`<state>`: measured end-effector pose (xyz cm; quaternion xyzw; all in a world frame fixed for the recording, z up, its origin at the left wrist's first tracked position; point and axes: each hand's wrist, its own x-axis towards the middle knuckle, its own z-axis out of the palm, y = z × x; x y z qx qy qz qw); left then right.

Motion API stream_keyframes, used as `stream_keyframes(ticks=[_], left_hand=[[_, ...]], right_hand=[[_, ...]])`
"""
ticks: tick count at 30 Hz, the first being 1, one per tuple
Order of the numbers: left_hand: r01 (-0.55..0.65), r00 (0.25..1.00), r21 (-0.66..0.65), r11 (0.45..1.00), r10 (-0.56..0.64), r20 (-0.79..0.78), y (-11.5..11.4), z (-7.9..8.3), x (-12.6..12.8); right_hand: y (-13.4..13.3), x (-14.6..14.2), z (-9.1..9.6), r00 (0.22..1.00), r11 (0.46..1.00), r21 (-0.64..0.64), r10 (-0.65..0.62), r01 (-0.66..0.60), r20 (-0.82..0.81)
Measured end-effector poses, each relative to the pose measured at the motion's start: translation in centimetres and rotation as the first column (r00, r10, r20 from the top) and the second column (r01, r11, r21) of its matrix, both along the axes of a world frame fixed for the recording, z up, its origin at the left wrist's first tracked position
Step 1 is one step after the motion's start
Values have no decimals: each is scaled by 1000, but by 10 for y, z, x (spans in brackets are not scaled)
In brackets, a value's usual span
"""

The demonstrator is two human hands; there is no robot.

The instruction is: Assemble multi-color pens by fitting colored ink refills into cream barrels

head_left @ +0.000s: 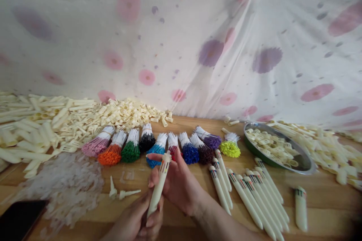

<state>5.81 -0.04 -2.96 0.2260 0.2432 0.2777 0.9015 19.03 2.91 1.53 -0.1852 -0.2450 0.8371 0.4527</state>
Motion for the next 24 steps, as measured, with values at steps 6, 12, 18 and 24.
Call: stream_keyframes(ticks=[6,12,18,24], left_hand=[[-11,924,290,957,120,-363,-10,1,-4],[-80,967,233,969,132,-219,-7,4,-2],[10,998,-74,997,-6,61,-1,15,0],[47,984,-166,985,-16,179,-1,11,0]], right_hand=[[-1,1,9,999,999,-25,39,-39,-4],[-2,-1,8,995,1000,5,4,-4,-102],[-4,-9,0,996,995,56,-87,87,-7],[-7,-15,-9,959,963,105,-261,250,112]])
